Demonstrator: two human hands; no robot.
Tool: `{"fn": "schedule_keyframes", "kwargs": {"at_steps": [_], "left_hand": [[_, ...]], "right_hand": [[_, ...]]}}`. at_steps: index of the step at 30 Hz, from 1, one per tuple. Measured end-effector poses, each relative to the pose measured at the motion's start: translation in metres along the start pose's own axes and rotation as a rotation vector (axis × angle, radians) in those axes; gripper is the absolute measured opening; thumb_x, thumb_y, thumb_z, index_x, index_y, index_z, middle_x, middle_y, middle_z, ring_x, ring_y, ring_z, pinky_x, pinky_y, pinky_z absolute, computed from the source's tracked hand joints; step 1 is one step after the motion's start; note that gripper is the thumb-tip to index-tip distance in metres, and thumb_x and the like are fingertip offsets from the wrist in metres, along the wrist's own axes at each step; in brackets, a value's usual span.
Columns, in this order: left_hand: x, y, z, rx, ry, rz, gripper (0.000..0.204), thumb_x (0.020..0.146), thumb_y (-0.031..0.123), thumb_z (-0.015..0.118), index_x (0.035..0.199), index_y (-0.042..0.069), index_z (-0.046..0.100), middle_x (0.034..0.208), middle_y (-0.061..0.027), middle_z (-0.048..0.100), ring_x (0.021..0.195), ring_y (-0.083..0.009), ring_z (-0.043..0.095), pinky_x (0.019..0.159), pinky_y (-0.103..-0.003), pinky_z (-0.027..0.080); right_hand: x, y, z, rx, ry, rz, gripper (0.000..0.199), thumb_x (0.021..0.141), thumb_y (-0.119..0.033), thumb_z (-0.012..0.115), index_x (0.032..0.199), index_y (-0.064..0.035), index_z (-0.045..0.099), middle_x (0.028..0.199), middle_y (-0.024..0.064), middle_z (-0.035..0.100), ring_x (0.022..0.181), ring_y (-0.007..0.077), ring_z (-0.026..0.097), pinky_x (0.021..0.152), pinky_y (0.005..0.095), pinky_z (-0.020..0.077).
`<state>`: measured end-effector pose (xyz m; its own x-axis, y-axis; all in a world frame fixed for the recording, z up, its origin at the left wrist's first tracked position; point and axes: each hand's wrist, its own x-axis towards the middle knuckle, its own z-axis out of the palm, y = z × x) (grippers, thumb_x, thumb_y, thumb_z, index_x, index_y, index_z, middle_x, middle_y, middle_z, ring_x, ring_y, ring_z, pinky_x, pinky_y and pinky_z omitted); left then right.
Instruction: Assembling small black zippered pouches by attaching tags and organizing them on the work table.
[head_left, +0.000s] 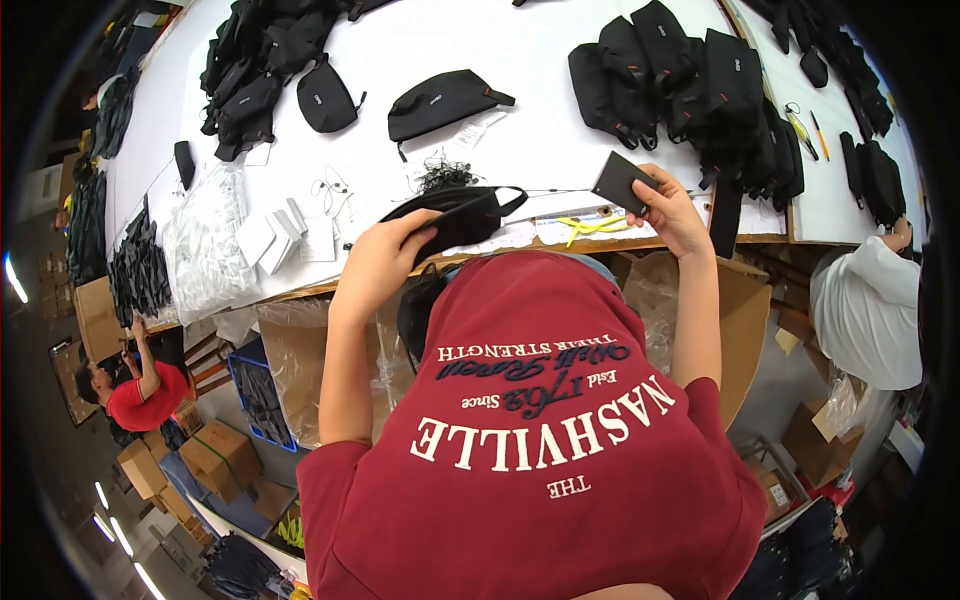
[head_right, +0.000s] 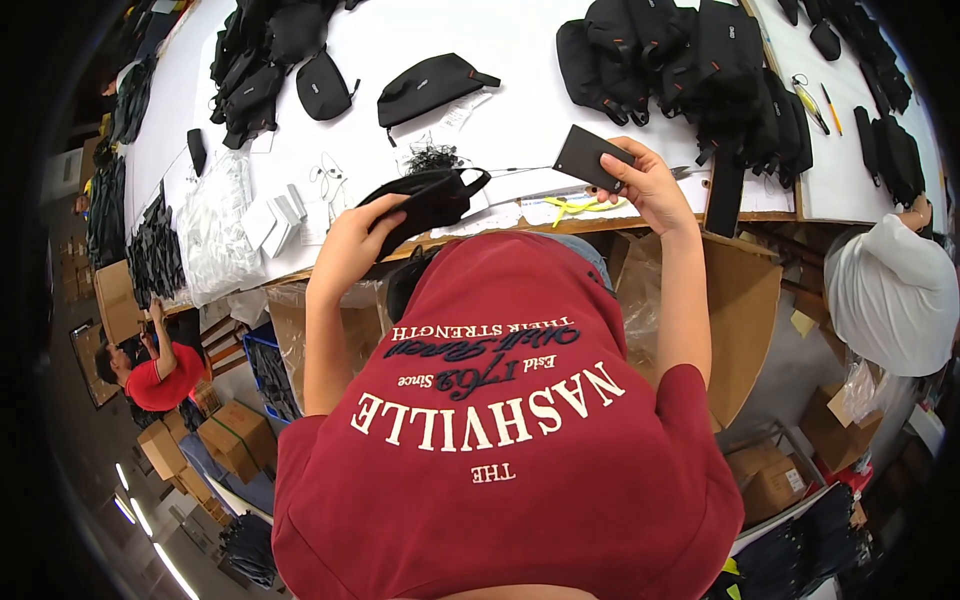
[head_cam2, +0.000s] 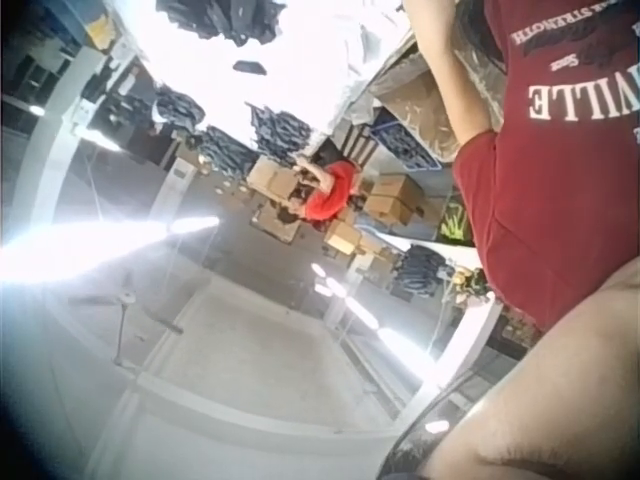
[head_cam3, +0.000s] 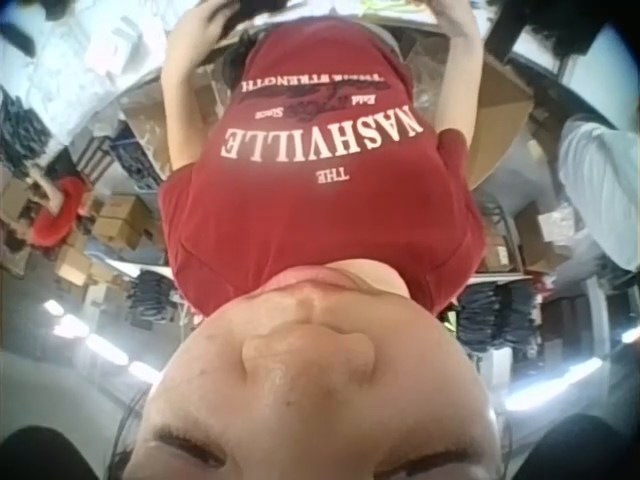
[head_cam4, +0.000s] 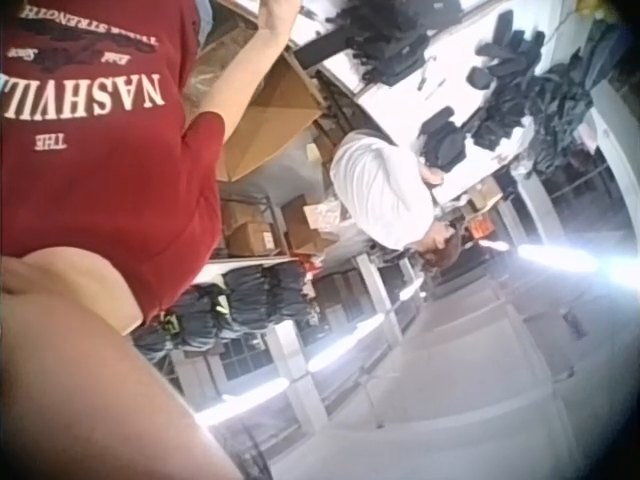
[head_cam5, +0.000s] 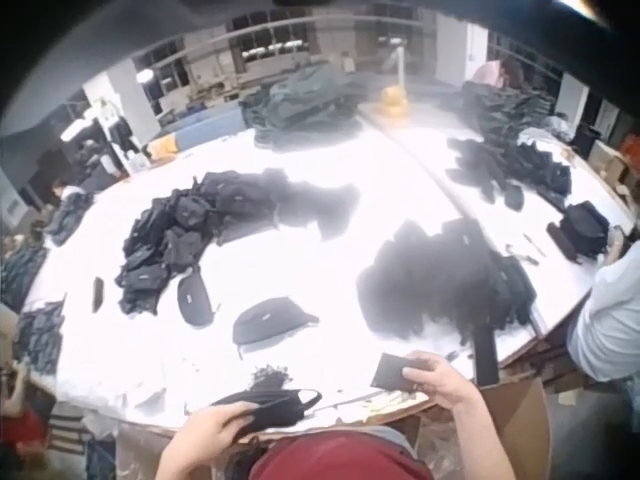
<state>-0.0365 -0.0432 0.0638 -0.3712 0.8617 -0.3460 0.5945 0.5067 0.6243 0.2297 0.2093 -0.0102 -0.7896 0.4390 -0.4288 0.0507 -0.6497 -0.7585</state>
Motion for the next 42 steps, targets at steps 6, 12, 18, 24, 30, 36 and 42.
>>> {"fn": "schedule_keyframes", "kwargs": {"at_steps": [6,12,18,24,30,36,42], "left_hand": [[0.003,0.025,0.014,-0.129,-0.157,0.207,0.023,0.087,0.016,0.054,0.107,0.006,0.06,0.089,-0.0175,0.064,0.083,-0.0361,0.061,0.073,-0.038,0.048],[0.007,0.04,0.014,-0.036,-0.254,0.265,0.023,0.087,0.019,0.054,0.105,0.008,0.062,0.087,-0.0152,0.065,0.08,-0.034,0.061,0.071,-0.039,0.048],[0.007,0.038,0.013,-0.032,-0.264,0.306,0.021,0.087,0.019,0.055,0.103,0.008,0.062,0.084,-0.0147,0.064,0.079,-0.0339,0.061,0.07,-0.039,0.048],[0.008,0.042,0.012,-0.041,-0.261,0.322,0.021,0.086,0.018,0.055,0.103,0.009,0.062,0.084,-0.0147,0.064,0.078,-0.0342,0.061,0.068,-0.039,0.048],[0.006,0.046,0.012,-0.097,-0.213,0.249,0.019,0.084,0.016,0.059,0.099,0.005,0.06,0.083,-0.0153,0.064,0.077,-0.0353,0.061,0.067,-0.04,0.048],[0.005,0.032,0.014,0.093,0.103,0.254,0.018,0.076,0.01,0.067,0.091,0.003,0.061,0.089,-0.0106,0.066,0.084,-0.0265,0.06,0.072,-0.035,0.045],[0.016,0.034,0.027,0.216,0.331,0.482,0.016,0.069,0.012,0.071,0.083,0.009,0.065,0.133,-0.0127,0.045,0.108,-0.0322,0.051,0.09,-0.039,0.04]], "right_hand": [[0.039,0.021,0.015,0.911,0.189,-0.161,0.019,0.083,-0.022,0.07,0.088,-0.0059,0.061,0.077,0.0036,0.058,0.068,0.0144,0.052,0.063,0.0235,0.0431],[0.061,0.036,0.093,0.824,0.116,0.179,0.036,0.086,-0.045,0.061,0.081,-0.009,0.056,0.054,-0.0011,0.032,0.049,0.0114,0.034,0.048,0.0238,0.0285],[0.066,0.04,0.09,0.464,0.211,0.121,0.043,0.088,-0.049,0.056,0.069,-0.0128,0.043,0.047,-0.0058,0.024,0.04,0.0069,0.021,0.041,0.0223,0.0209],[0.065,0.035,0.094,0.43,0.343,0.202,0.036,0.086,-0.05,0.058,0.087,-0.0148,0.05,0.047,-0.0035,0.038,0.04,0.0067,0.027,0.041,0.0211,0.0218],[0.066,0.031,0.087,0.241,0.354,-0.007,0.042,0.086,-0.046,0.061,0.061,-0.0163,0.047,0.045,-0.0062,0.036,0.039,0.0045,0.027,0.04,0.0224,0.0187],[0.052,-0.012,0.054,-0.432,0.452,-0.6,0.036,0.084,-0.03,0.07,0.059,-0.0051,0.06,0.051,-0.0107,0.04,0.05,-0.0001,0.024,0.044,0.0221,0.0158],[0.014,-0.043,0.124,-1.207,0.184,-0.85,0.041,0.075,-0.031,0.075,0.055,-0.0026,0.053,0.042,0.0022,0.032,0.038,0.013,0.025,0.042,0.0283,0.023]]}}
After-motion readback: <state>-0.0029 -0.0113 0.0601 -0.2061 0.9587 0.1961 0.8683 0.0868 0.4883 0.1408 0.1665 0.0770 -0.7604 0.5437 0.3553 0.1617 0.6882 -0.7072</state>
